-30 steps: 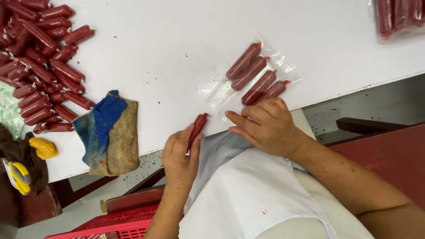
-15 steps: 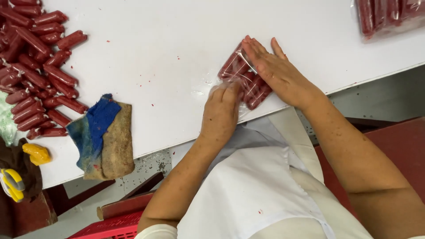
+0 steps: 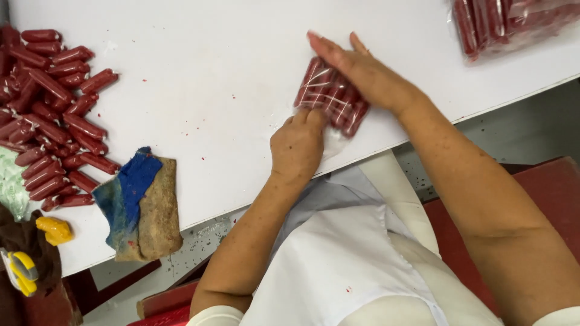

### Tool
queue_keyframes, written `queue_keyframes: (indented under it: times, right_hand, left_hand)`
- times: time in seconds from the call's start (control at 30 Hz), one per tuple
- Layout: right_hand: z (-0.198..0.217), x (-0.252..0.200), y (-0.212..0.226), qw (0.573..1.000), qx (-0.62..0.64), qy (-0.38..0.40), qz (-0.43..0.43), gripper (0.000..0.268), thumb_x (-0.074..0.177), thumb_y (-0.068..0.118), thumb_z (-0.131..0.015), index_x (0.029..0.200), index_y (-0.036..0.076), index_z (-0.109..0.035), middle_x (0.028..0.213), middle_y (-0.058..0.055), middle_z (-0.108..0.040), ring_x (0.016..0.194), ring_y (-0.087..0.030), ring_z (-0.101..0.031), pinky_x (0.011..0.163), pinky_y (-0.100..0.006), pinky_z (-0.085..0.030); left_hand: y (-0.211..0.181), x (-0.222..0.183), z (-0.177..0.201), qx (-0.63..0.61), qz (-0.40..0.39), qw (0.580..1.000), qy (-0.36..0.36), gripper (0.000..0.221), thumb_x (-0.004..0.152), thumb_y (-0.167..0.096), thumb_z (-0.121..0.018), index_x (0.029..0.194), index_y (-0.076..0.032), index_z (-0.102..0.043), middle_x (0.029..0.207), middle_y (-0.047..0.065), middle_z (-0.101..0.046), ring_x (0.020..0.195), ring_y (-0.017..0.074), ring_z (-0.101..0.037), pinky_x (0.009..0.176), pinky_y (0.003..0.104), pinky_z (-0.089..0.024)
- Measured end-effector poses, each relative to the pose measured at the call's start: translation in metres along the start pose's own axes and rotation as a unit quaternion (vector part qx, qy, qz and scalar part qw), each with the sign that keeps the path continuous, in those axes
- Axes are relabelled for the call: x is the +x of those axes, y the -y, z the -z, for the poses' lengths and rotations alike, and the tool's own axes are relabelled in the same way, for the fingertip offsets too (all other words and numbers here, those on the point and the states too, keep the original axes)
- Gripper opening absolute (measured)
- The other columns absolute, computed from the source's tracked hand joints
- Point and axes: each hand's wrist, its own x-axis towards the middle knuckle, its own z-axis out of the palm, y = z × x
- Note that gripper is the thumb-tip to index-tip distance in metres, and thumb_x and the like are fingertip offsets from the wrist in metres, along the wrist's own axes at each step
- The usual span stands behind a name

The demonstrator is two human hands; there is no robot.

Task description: The person picks up several sausages and places them into a plastic bag, inserts a product label, and places the finished pack onto a stack.

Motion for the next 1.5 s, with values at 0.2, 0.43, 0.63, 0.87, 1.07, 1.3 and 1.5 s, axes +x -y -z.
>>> queue_keyframes:
  times: [0.2,0.43,0.63,0.87,1.07,1.3,1.5]
  right_hand:
    - [0.008,-0.068,-0.057,0.852,-0.11,-0.26,0.44,0.073,0.107,0.031,-0.057,0.167,0.024,-0.015,0.167,-0.017,-0.04,0.153,-0.038,-0.049,0.132,-0.057,-0.031]
    - [-0.118,0.002,-0.101,0.779,-0.342,-0.269,0.451,0.063,0.09,0.011,-0.058,0.152,0.013,-0.046,0.151,-0.016,-0.045,0.139,-0.034,-0.039,0.112,-0.059,-0.021]
    - [-0.105,0.034,-0.119,0.736,-0.399,-0.371,0.4,0.063,0.087,0.017,-0.065,0.148,0.022,-0.054,0.117,-0.004,-0.061,0.109,-0.024,-0.058,0.093,-0.044,-0.035]
    - [-0.101,0.042,-0.096,0.702,-0.382,-0.419,0.43,0.025,0.098,0.016,-0.055,0.12,0.022,-0.065,0.117,-0.004,-0.056,0.104,-0.023,-0.055,0.093,-0.042,-0.038]
    - [-0.1,-0.048,-0.13,0.84,-0.239,-0.354,0.335,0.04,0.084,-0.002,-0.064,0.124,0.003,-0.063,0.107,-0.014,-0.059,0.098,-0.032,-0.061,0.087,-0.042,-0.049]
    - [-0.096,-0.052,-0.154,0.906,-0.042,-0.294,0.3,0.017,0.086,0.001,-0.074,0.097,0.013,-0.079,0.087,-0.001,-0.07,0.083,-0.021,-0.07,0.077,-0.032,-0.055]
    - [-0.09,-0.055,-0.141,0.904,0.006,-0.292,0.313,0.015,0.087,-0.003,-0.072,0.092,0.009,-0.08,0.082,-0.007,-0.071,0.073,-0.023,-0.069,0.07,-0.033,-0.055]
  left_hand:
    - [0.006,-0.036,0.072,-0.083,0.072,0.993,-0.039,0.026,0.099,-0.032,-0.063,0.089,-0.01,-0.053,0.084,0.003,-0.057,0.079,0.0254,-0.057,0.059,0.041,-0.047]
    - [0.021,0.007,0.053,-0.049,0.12,0.981,0.147,0.027,0.089,-0.034,-0.066,0.104,-0.016,-0.052,0.091,0.004,-0.06,0.088,0.0339,-0.07,0.075,0.049,-0.058]
    - [0.005,-0.031,0.055,-0.017,0.088,0.978,0.189,0.022,0.091,-0.035,-0.059,0.09,-0.013,-0.063,0.073,0.013,-0.067,0.072,0.0388,-0.073,0.061,0.051,-0.057]
    - [0.024,-0.043,0.058,0.009,0.024,0.994,0.103,0.012,0.087,-0.024,-0.067,0.084,-0.013,-0.065,0.065,0.006,-0.064,0.056,0.0266,-0.069,0.05,0.038,-0.054]
    - [0.015,-0.04,0.051,-0.022,-0.041,0.997,-0.055,0.03,0.095,-0.026,-0.063,0.117,-0.007,-0.058,0.108,0.016,-0.058,0.097,0.038,-0.061,0.077,0.046,-0.05]
    - [0.004,0.014,0.008,-0.016,-0.179,0.978,-0.107,0.05,0.075,-0.056,-0.074,0.101,-0.015,-0.063,0.103,0.007,-0.059,0.104,0.0321,-0.059,0.083,0.048,-0.047]
    - [-0.014,0.023,0.01,-0.008,-0.114,0.976,-0.185,0.039,0.09,-0.053,-0.061,0.08,-0.016,-0.054,0.082,0.002,-0.046,0.075,0.028,-0.054,0.064,0.041,-0.04]
